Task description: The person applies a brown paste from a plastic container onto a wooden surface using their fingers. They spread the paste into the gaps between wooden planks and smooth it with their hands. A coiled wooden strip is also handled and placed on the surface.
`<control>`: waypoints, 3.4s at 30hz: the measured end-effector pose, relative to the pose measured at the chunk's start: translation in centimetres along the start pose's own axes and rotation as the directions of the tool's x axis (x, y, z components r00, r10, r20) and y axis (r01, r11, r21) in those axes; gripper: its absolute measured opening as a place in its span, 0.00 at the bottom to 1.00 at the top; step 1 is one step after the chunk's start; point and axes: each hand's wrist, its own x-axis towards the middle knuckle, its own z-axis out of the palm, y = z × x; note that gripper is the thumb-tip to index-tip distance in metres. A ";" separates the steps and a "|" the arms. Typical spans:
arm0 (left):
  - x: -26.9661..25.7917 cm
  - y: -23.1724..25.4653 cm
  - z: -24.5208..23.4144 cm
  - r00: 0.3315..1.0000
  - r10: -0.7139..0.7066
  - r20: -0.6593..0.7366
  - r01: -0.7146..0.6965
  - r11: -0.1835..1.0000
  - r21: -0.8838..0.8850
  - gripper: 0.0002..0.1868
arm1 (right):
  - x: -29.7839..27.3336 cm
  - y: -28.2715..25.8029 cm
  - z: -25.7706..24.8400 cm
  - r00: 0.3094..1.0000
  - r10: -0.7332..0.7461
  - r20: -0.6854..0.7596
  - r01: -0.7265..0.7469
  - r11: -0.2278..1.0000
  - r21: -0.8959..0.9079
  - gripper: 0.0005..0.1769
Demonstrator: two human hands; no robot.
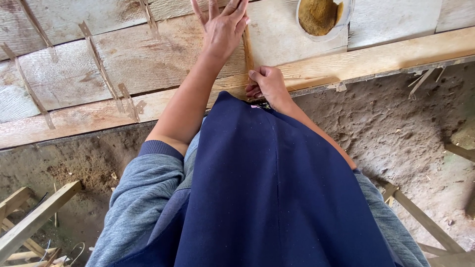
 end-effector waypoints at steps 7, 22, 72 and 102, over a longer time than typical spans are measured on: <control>0.4 1.1 -2.7 0.899 -0.101 0.426 0.101 0.995 0.022 0.37 | 0.1 0.4 0.1 0.999 -0.038 -0.005 0.038 0.999 0.003 0.16; -3.1 1.6 -0.2 0.998 0.004 0.067 -0.002 1.000 -0.030 0.25 | 0.3 0.0 0.3 0.999 -0.002 -0.034 0.003 1.000 0.016 0.15; -5.4 3.0 -2.1 0.856 -0.006 0.517 -0.054 0.993 0.100 0.58 | 1.4 0.4 -2.1 0.980 -0.196 -0.017 0.101 0.576 -0.811 0.27; -4.7 3.6 -3.2 0.840 -0.096 0.534 0.027 0.990 0.136 0.69 | 13.7 -5.7 -2.2 0.277 -0.960 0.047 0.434 0.081 -0.897 0.33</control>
